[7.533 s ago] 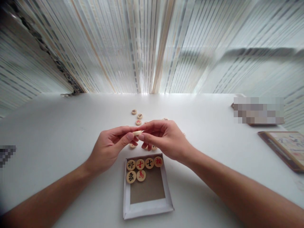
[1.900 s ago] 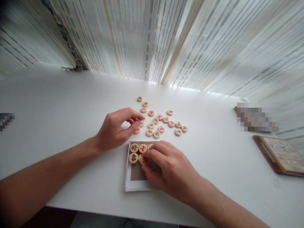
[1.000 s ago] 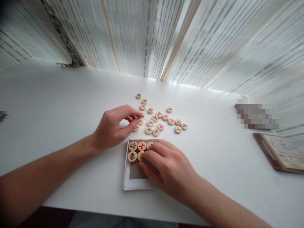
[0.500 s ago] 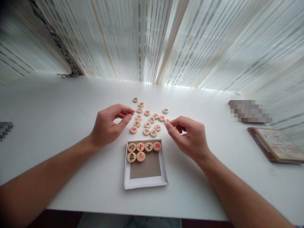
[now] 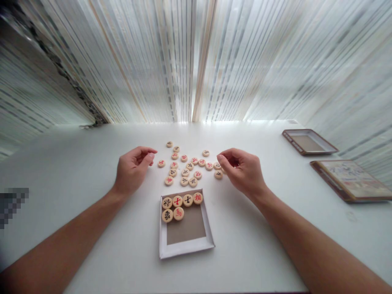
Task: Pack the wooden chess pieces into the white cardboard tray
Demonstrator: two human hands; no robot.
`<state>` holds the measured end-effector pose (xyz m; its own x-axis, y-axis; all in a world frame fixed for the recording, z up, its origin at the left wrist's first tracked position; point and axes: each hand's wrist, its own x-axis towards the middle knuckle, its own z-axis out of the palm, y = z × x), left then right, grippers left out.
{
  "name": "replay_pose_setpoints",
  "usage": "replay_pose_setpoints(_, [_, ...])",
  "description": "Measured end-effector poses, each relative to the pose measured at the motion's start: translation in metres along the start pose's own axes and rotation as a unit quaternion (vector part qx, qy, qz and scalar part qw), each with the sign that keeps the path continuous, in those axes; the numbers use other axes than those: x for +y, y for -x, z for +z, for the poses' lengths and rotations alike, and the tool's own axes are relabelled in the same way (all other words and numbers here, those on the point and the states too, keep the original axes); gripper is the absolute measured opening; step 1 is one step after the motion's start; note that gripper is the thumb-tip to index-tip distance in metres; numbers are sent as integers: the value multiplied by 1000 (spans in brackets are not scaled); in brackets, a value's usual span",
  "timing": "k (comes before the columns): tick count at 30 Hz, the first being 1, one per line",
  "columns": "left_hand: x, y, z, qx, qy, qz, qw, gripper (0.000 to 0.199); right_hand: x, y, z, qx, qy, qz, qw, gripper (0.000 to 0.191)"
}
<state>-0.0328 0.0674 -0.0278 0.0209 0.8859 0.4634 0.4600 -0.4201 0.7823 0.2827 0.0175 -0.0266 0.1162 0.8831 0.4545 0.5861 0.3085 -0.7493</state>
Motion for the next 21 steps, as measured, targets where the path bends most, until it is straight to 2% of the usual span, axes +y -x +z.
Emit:
replay_pose_setpoints(5, [5, 4, 1, -16, -9, 7, 1000, 16, 4, -4, -1, 11, -1, 7, 1000, 27])
replay_pose_setpoints(21, [3, 6, 4, -46, -23, -4, 999, 16, 3, 1, 3, -38, -1, 34, 999, 26])
